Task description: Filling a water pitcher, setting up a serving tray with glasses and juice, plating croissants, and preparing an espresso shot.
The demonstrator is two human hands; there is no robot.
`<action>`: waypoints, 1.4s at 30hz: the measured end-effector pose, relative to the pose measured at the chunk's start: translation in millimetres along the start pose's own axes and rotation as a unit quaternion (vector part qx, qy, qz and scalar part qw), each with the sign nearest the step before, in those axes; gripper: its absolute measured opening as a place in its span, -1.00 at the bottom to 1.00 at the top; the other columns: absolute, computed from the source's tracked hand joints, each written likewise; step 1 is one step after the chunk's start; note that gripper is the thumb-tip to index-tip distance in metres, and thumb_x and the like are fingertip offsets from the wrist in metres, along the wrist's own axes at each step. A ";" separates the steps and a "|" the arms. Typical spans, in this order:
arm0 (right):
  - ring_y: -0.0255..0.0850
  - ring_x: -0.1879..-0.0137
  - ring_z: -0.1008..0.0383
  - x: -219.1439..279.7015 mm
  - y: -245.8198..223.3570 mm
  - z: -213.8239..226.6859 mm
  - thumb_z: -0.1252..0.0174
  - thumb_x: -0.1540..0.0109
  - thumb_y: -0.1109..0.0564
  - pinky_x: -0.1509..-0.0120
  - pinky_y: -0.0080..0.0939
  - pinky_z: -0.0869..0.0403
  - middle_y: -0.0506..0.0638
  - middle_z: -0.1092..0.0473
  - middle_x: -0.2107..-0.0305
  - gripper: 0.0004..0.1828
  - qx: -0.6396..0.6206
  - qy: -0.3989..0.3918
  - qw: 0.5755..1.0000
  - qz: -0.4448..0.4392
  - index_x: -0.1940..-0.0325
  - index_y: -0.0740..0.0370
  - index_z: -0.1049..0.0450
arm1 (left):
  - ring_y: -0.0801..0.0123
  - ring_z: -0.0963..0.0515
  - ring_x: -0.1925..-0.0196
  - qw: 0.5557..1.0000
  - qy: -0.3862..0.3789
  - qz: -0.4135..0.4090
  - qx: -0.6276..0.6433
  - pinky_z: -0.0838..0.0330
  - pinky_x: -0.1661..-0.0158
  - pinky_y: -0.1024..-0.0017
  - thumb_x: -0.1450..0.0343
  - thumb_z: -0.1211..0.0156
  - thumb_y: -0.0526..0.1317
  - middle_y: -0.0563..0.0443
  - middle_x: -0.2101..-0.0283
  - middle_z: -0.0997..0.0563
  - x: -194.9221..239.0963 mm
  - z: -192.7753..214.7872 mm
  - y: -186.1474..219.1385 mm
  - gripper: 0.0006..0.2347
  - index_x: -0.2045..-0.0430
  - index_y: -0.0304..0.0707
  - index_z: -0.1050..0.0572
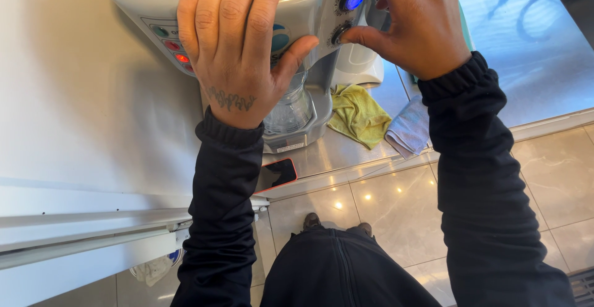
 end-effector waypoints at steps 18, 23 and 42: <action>0.19 -0.10 -0.46 -0.3 -16.7 24.6 -0.65 0.00 -0.07 0.03 0.04 -0.50 0.31 -0.26 -0.18 0.18 0.013 -0.011 0.999 0.034 -0.53 0.24 -0.11 | 0.67 -0.20 0.41 0.733 -0.086 0.467 0.487 -0.13 0.35 0.65 -0.47 -0.44 -0.23 0.31 0.46 -0.29 239.5 -105.3 -51.9 -0.74 0.44 -0.29 -0.40; 0.13 -0.36 -0.37 107.8 55.5 59.5 -0.51 -0.21 0.06 -0.19 0.01 -0.54 0.28 0.03 -0.46 0.14 -0.158 -0.048 0.983 -0.076 -0.63 0.16 0.14 | 0.69 -0.28 0.45 0.724 -0.028 0.519 0.454 -0.15 0.40 0.65 -0.44 -0.41 -0.27 0.28 0.48 -0.39 217.2 -98.5 -29.9 -0.84 0.44 -0.30 -0.50; -0.04 -0.30 -0.50 930.5 288.3 259.5 -0.30 -0.16 -0.05 -0.27 -0.03 -0.48 0.10 -0.42 -0.27 -0.21 -0.242 -0.260 0.601 -0.716 -0.45 0.14 -0.28 | 0.54 -0.18 0.54 0.826 0.074 0.539 0.148 -0.05 0.51 0.45 -0.47 -0.51 -0.18 0.20 0.57 -0.27 137.3 -91.8 208.9 -0.54 0.62 -0.39 -0.25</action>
Point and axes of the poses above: each hand's wrist, its own x-axis away from the middle knuckle, its own z-axis out of the back of the hand, y = z × x, the point moved 4 cm from there along -x, towards the middle knuckle
